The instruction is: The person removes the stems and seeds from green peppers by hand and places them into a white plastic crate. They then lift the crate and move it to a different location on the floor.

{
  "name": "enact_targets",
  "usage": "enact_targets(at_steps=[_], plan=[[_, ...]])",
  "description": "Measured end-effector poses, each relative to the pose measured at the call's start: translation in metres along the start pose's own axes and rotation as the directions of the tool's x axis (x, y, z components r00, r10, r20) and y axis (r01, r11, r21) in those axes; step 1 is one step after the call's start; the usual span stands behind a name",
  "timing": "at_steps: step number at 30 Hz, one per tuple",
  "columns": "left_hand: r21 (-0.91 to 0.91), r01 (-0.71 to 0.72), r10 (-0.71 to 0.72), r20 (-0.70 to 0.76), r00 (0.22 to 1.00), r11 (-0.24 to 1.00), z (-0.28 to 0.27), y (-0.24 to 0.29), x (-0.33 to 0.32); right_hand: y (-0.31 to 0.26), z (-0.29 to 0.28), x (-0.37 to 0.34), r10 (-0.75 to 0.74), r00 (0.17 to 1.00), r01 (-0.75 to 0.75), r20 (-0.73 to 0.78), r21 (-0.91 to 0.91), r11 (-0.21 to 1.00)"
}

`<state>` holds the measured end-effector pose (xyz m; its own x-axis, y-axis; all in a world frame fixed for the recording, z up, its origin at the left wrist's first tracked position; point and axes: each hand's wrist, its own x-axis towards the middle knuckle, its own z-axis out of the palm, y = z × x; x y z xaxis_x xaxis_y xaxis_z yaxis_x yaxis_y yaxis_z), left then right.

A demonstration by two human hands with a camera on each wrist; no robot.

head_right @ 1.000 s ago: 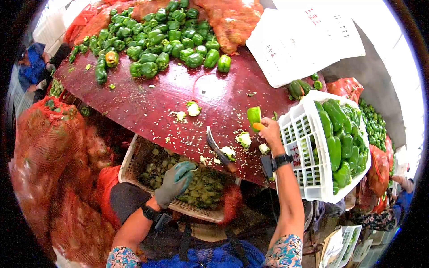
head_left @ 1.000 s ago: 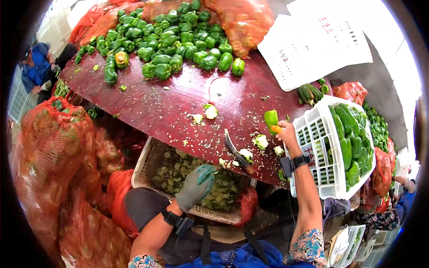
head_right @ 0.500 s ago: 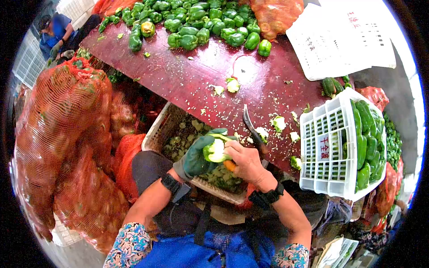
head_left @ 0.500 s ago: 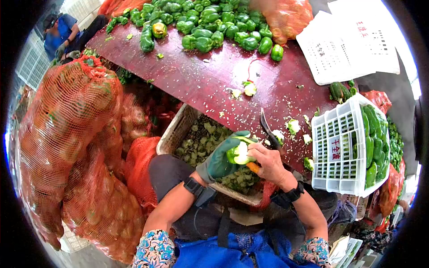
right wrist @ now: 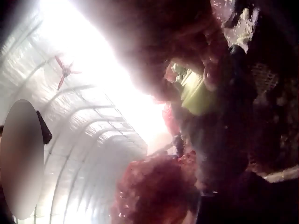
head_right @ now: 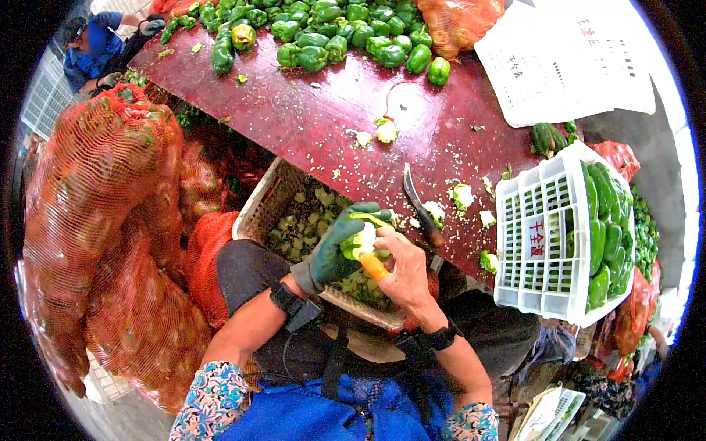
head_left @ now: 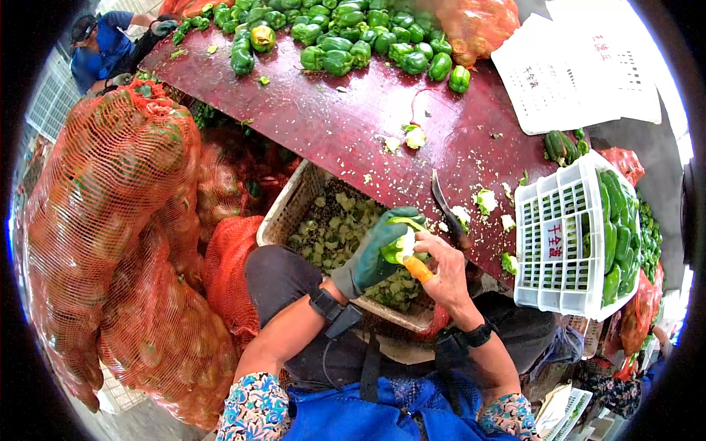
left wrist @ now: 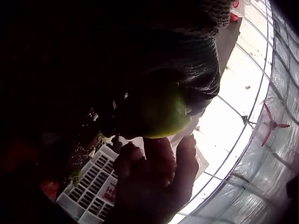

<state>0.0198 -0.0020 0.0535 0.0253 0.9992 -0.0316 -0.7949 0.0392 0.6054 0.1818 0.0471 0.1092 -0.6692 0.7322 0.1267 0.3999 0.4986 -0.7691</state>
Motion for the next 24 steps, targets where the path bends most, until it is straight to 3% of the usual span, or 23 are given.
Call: enact_targets(at_steps=[1, 4, 5, 8, 9, 11, 12, 13, 16, 19, 22, 24], plan=[[-0.015, -0.008, 0.008, 0.011, 1.0, 1.0, 0.002, 0.0, 0.0, -0.003, 0.002, -0.001, 0.042, 0.999, -0.043, -0.028, -0.021, 0.999], [0.227, -0.166, 0.168, 0.011, 0.986, 0.96, 0.005, -0.004, 0.002, -0.013, 0.013, 0.0, 0.037, 0.991, -0.064, -0.125, -0.219, 0.974], [0.28, -0.157, 0.166, -0.009, 0.986, 0.947, 0.008, -0.002, -0.001, -0.009, 0.016, 0.001, -0.025, 0.99, -0.018, -0.142, -0.294, 0.956], [-0.018, -0.111, 0.111, -0.012, 0.994, 0.994, -0.001, -0.011, 0.002, -0.007, 0.024, 0.004, -0.088, 0.975, 0.012, -0.203, -0.352, 0.936], [-0.136, -0.113, 0.106, -0.059, 0.993, 0.984, -0.003, -0.011, 0.004, -0.008, 0.022, 0.006, -0.177, 0.969, 0.089, -0.17, -0.427, 0.9], [0.278, -0.17, 0.187, -0.035, 0.982, 0.945, -0.03, -0.024, 0.003, -0.005, 0.022, 0.009, -0.26, 0.959, 0.167, -0.113, -0.516, 0.84], [0.094, -0.087, 0.094, -0.072, 0.993, 0.992, -0.023, -0.017, 0.002, -0.003, 0.023, 0.01, -0.299, 0.951, 0.206, -0.081, -0.556, 0.805], [-0.099, -0.011, 0.0, -0.107, 0.994, 0.995, -0.015, -0.01, 0.001, -0.001, 0.024, 0.012, -0.316, 0.947, 0.232, -0.056, -0.561, 0.795], [-0.133, -0.035, 0.022, -0.097, 0.995, 0.991, -0.017, -0.012, 0.005, -0.004, 0.026, 0.012, -0.279, 0.959, 0.204, -0.047, -0.569, 0.797], [-0.039, -0.085, 0.08, -0.099, 0.992, 0.996, -0.031, -0.026, 0.008, 0.011, 0.048, 0.009, -0.278, 0.957, 0.175, -0.088, -0.59, 0.788], [-0.023, -0.058, 0.05, -0.264, 0.963, 0.998, -0.026, -0.023, 0.005, 0.025, 0.06, 0.01, -0.295, 0.95, 0.216, -0.098, -0.474, 0.854], [0.016, -0.058, 0.061, -0.26, 0.964, 0.998, -0.045, -0.036, 0.005, 0.034, 0.068, 0.009, -0.283, 0.952, 0.213, -0.113, -0.417, 0.884]])
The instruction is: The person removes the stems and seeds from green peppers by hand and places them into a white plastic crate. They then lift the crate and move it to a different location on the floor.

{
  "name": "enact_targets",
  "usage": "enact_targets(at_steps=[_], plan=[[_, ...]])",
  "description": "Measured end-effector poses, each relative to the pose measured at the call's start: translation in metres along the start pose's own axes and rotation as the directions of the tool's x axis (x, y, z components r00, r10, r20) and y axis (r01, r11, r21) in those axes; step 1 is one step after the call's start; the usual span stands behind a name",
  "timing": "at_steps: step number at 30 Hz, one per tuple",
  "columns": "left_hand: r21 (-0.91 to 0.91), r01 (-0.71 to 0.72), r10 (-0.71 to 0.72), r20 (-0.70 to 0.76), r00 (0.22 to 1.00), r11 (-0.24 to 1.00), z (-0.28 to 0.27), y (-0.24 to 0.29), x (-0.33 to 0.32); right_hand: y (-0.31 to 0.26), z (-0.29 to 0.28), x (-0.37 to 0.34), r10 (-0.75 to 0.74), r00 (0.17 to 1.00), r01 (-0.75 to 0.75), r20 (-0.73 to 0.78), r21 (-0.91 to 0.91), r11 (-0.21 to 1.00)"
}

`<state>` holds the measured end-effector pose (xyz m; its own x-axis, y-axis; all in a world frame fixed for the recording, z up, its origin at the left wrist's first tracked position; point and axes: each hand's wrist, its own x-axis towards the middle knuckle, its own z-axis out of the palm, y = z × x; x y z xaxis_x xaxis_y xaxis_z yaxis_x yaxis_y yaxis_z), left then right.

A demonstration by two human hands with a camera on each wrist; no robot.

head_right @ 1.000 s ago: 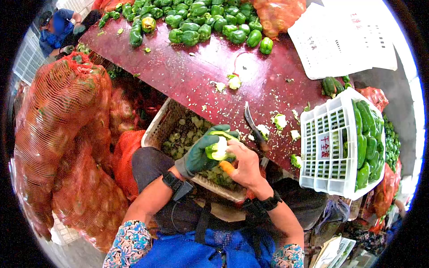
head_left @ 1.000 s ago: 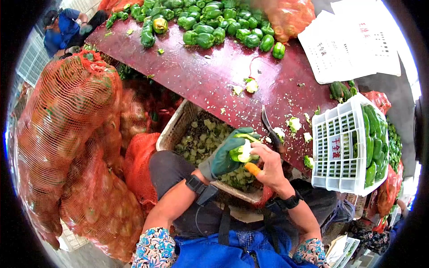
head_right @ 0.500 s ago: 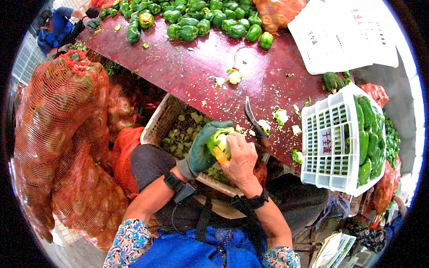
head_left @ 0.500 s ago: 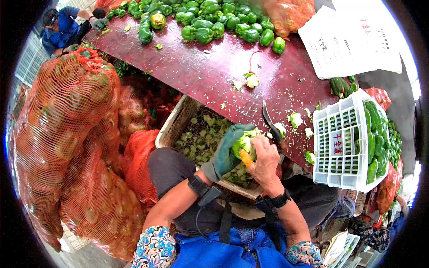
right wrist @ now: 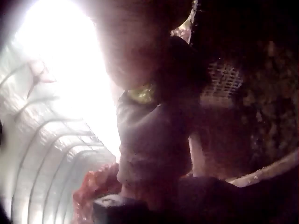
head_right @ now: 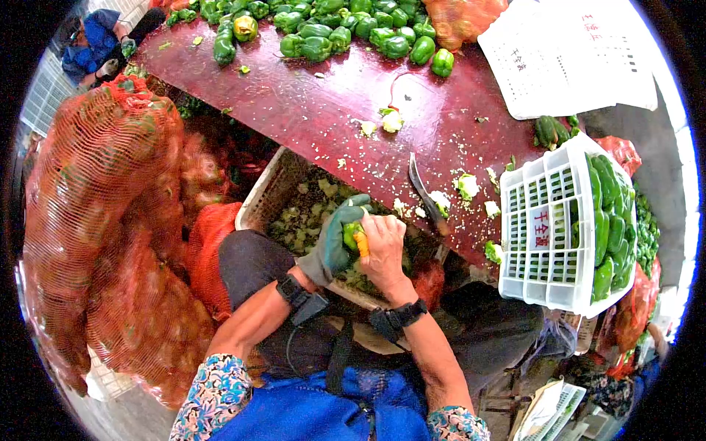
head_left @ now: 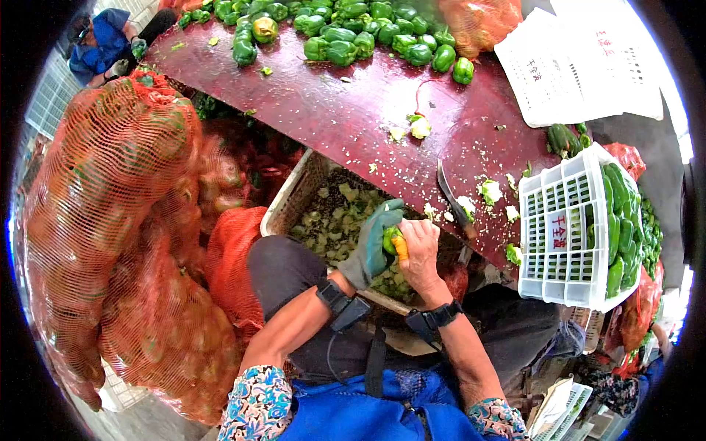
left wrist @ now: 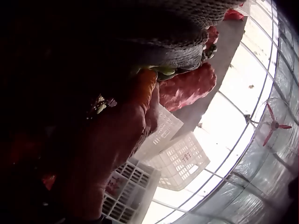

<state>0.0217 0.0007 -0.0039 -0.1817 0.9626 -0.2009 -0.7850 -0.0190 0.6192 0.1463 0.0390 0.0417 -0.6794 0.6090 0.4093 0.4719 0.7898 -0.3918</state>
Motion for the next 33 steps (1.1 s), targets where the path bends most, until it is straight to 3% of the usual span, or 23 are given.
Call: enact_targets(at_steps=[4, 9, 12, 15, 18, 19, 21, 22, 24, 26, 27, 28, 30, 31, 33], plan=[[0.176, -0.094, 0.088, 0.038, 0.995, 0.98, -0.019, -0.017, 0.001, 0.001, 0.011, -0.004, 0.053, 0.998, -0.052, -0.017, 0.054, 0.997], [0.049, -0.045, 0.046, -0.015, 0.999, 0.998, 0.001, -0.003, -0.01, -0.001, 0.019, -0.009, 0.114, 0.993, -0.111, -0.043, 0.074, 0.991], [0.273, -0.231, 0.211, 0.101, 0.972, 0.934, -0.009, -0.01, -0.011, -0.003, 0.023, -0.011, 0.142, 0.989, -0.139, -0.04, 0.086, 0.987], [0.17, -0.171, 0.164, 0.055, 0.985, 0.97, -0.006, -0.009, -0.014, -0.003, 0.026, -0.012, 0.168, 0.985, -0.162, -0.042, 0.114, 0.98], [-0.049, -0.002, 0.002, -0.015, 1.0, 0.999, -0.013, -0.013, -0.004, -0.002, 0.03, -0.014, 0.184, 0.979, -0.174, -0.089, 0.111, 0.979], [-0.01, 0.03, -0.031, -0.022, 0.999, 0.999, -0.01, -0.01, -0.002, -0.001, 0.032, -0.014, 0.187, 0.976, -0.176, -0.111, 0.104, 0.979], [0.068, 0.097, -0.094, -0.044, 0.995, 0.993, 0.003, -0.001, -0.007, 0.01, 0.037, -0.013, 0.331, 0.941, -0.303, -0.075, 0.251, 0.919], [0.406, -0.11, 0.127, -0.016, 0.992, 0.907, 0.018, -0.001, -0.023, 0.012, 0.036, -0.008, 0.396, 0.917, -0.361, -0.05, 0.323, 0.875], [0.218, -0.005, 0.022, -0.078, 0.997, 0.976, 0.02, 0.002, -0.02, 0.011, 0.032, -0.005, 0.396, 0.915, -0.366, -0.071, 0.264, 0.892], [0.184, -0.016, 0.018, -0.012, 1.0, 0.983, 0.015, 0.004, -0.013, 0.012, 0.022, 0.0, 0.365, 0.93, -0.334, -0.04, 0.319, 0.887], [0.168, -0.025, 0.022, 0.021, 1.0, 0.985, 0.011, 0.007, -0.01, 0.01, 0.01, 0.005, 0.443, 0.888, -0.455, 0.125, 0.39, 0.801], [0.174, -0.013, 0.006, 0.04, 0.999, 0.985, 0.011, 0.012, -0.01, 0.017, 0.004, 0.007, 0.363, 0.919, -0.391, 0.153, 0.471, 0.791], [0.178, 0.011, -0.026, 0.083, 0.996, 0.984, 0.016, 0.019, -0.013, 0.031, -0.01, 0.015, 0.343, 0.874, -0.471, 0.343, 0.435, 0.767], [0.142, -0.002, -0.012, 0.095, 0.995, 0.99, 0.021, 0.021, -0.012, 0.034, -0.012, 0.018, 0.302, 0.898, -0.431, 0.32, 0.506, 0.747], [0.052, 0.032, -0.039, 0.134, 0.99, 0.998, 0.026, 0.024, -0.013, 0.033, -0.025, 0.025, 0.402, 0.795, -0.604, 0.453, 0.531, 0.594]])
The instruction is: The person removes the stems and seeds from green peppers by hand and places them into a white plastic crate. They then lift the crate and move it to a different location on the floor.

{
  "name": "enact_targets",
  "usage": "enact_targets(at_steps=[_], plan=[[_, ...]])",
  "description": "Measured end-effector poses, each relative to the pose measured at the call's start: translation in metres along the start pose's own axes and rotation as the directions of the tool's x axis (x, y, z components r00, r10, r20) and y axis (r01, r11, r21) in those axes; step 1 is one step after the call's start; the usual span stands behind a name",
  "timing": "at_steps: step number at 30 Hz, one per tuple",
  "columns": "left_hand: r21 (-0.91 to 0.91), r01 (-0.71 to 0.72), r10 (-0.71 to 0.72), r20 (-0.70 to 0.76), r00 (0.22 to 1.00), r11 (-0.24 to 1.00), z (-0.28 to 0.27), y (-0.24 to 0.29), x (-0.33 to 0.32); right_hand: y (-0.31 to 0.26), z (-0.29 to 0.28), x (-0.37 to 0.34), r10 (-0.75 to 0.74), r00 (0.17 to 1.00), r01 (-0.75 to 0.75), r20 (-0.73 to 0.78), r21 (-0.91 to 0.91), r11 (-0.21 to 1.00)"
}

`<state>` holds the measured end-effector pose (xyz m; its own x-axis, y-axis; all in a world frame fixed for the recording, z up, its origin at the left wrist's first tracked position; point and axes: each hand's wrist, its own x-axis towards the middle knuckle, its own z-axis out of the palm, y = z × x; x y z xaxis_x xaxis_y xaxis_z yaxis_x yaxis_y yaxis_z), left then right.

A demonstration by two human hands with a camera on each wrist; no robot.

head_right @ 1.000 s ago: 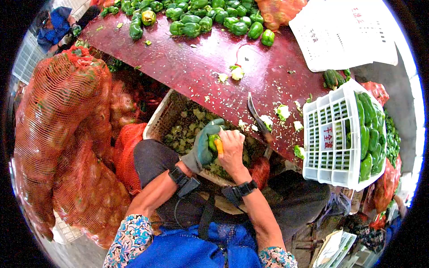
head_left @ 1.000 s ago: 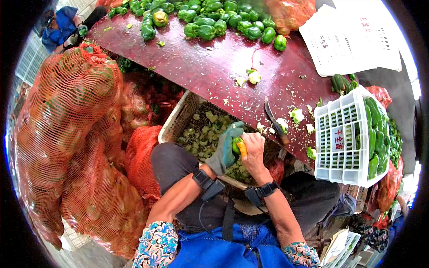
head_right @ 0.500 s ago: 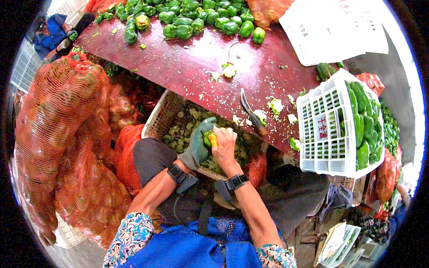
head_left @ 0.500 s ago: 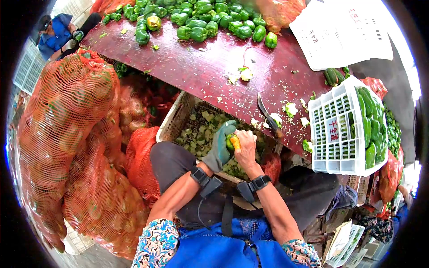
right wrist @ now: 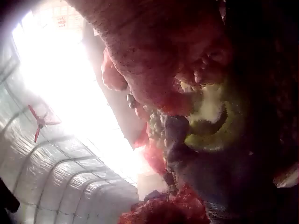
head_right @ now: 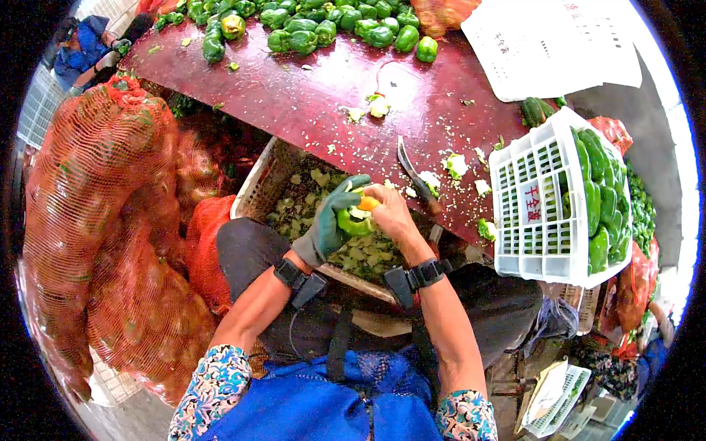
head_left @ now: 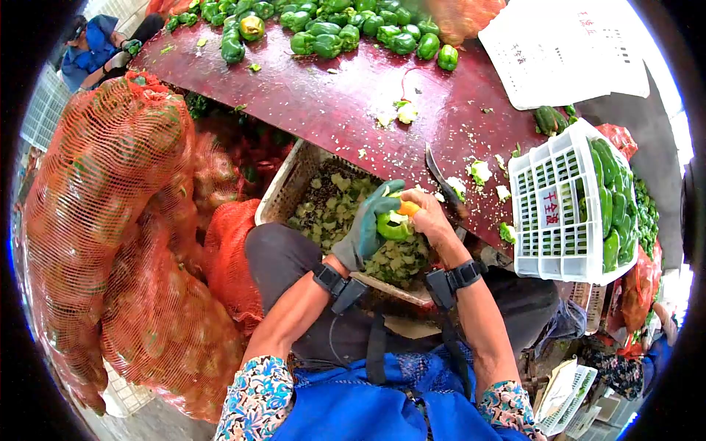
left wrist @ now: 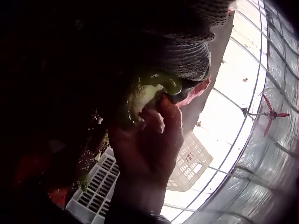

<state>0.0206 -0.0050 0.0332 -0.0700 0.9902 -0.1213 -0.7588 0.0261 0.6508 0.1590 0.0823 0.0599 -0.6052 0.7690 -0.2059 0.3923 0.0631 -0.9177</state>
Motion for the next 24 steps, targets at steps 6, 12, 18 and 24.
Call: enact_targets(at_steps=[6, 12, 18, 24], plan=[[-0.225, 0.034, -0.014, 0.088, 0.996, 0.974, 0.004, 0.008, -0.002, 0.003, -0.015, -0.007, 0.07, 0.968, -0.238, 0.243, 0.786, 0.571], [-0.302, -0.009, 0.02, 0.035, 0.999, 0.953, 0.002, 0.01, 0.001, 0.005, -0.05, -0.028, -0.041, 0.999, 0.044, -0.017, 0.256, 0.966], [0.731, -0.394, 0.422, 0.16, 0.892, 0.557, 0.003, 0.024, -0.002, 0.032, -0.024, -0.037, 0.187, 0.973, -0.127, -0.132, 0.369, 0.921], [0.827, -0.511, 0.451, 0.558, 0.697, -0.235, 0.024, 0.022, -0.01, 0.072, 0.021, -0.01, 0.362, 0.919, -0.049, -0.157, 0.866, 0.498]])
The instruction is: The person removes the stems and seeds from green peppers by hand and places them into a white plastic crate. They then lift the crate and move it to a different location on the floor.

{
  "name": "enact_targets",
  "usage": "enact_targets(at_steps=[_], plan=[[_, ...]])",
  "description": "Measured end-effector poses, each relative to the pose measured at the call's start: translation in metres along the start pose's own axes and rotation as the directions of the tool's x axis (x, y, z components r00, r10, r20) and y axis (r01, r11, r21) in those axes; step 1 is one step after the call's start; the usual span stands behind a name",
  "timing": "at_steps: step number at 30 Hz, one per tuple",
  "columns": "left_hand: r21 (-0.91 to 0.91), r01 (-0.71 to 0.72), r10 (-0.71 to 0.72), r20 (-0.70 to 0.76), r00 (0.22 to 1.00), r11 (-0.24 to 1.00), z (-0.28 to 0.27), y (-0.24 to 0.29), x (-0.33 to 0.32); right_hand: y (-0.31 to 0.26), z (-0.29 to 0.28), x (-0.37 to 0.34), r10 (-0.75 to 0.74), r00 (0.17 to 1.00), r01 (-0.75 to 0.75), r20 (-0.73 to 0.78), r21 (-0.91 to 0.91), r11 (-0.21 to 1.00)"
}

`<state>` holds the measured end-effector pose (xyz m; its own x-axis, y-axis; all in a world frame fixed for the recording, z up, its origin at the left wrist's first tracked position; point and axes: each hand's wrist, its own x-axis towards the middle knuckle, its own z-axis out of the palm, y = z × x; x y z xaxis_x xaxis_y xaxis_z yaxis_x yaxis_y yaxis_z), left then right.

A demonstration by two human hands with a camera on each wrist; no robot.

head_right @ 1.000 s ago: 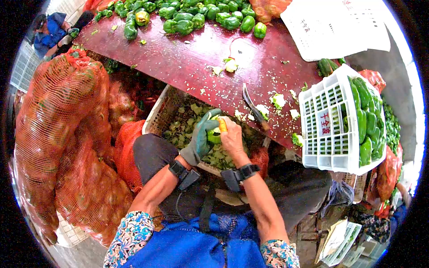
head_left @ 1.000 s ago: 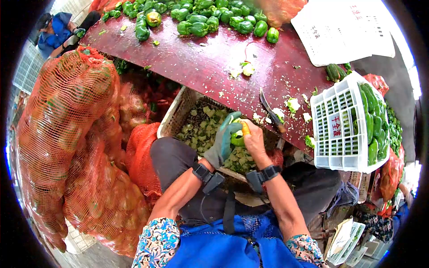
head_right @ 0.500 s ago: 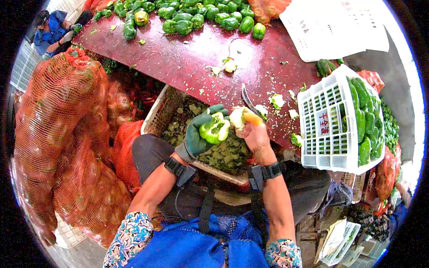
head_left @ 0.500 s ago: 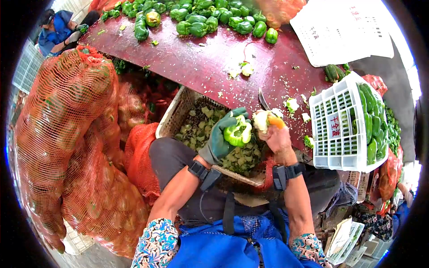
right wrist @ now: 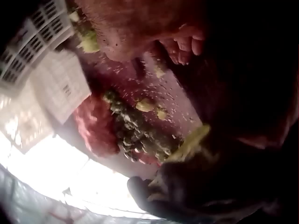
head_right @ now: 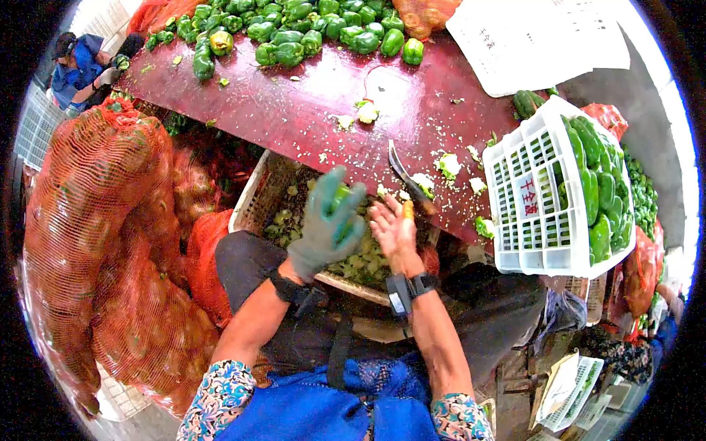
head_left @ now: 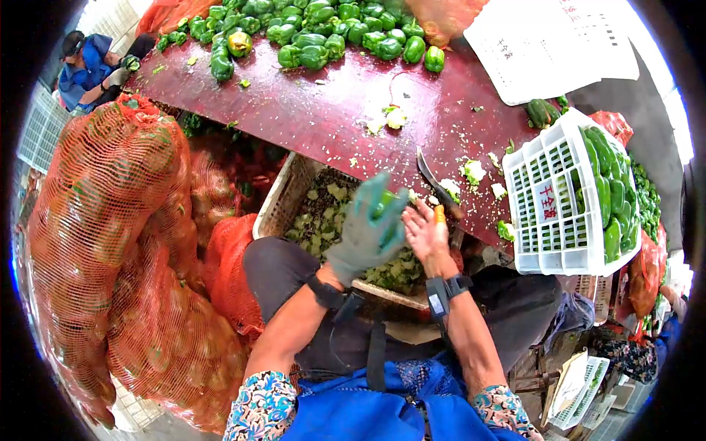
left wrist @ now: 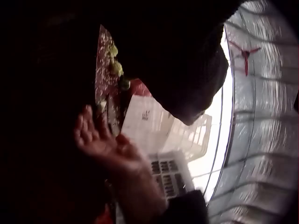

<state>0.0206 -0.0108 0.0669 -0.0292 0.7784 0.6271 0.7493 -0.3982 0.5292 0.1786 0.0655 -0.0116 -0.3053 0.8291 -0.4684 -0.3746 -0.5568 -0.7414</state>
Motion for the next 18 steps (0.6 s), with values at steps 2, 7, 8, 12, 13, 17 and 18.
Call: enact_targets(at_steps=[2, 7, 8, 12, 13, 17, 18], plan=[[-0.03, -0.046, 0.05, 0.129, 0.99, 0.998, 0.01, 0.0, -0.008, 0.014, 0.026, -0.011, 0.019, 0.993, -0.025, 0.119, 0.048, 0.999], [-0.758, 0.567, -0.585, 0.312, 0.749, 0.321, 0.01, -0.02, -0.011, -0.009, 0.049, -0.021, 0.019, 0.999, -0.028, -0.029, -0.324, 0.946], [-0.809, 0.547, -0.57, 0.351, 0.743, 0.215, 0.004, -0.022, -0.009, -0.016, 0.043, -0.021, -0.242, 0.966, 0.245, 0.086, -0.589, 0.77], [-0.876, 0.465, -0.532, 0.455, 0.714, -0.126, 0.003, -0.025, -0.008, -0.062, 0.052, -0.042, -0.212, 0.792, 0.61, 0.572, -0.741, 0.281], [-0.867, 0.484, -0.51, 0.472, 0.719, -0.119, 0.004, -0.026, -0.008, -0.067, 0.049, -0.042, -0.042, 0.798, 0.591, 0.602, -0.765, 0.255], [-0.828, 0.55, -0.418, 0.541, 0.73, -0.112, 0.007, -0.03, -0.01, -0.09, 0.053, -0.035, 0.284, 0.705, 0.698, 0.65, -0.707, -0.116], [-0.823, 0.56, -0.398, 0.545, 0.738, -0.09, 0.011, -0.034, -0.013, -0.092, 0.054, -0.033, 0.334, 0.69, 0.715, 0.643, -0.677, -0.175]])
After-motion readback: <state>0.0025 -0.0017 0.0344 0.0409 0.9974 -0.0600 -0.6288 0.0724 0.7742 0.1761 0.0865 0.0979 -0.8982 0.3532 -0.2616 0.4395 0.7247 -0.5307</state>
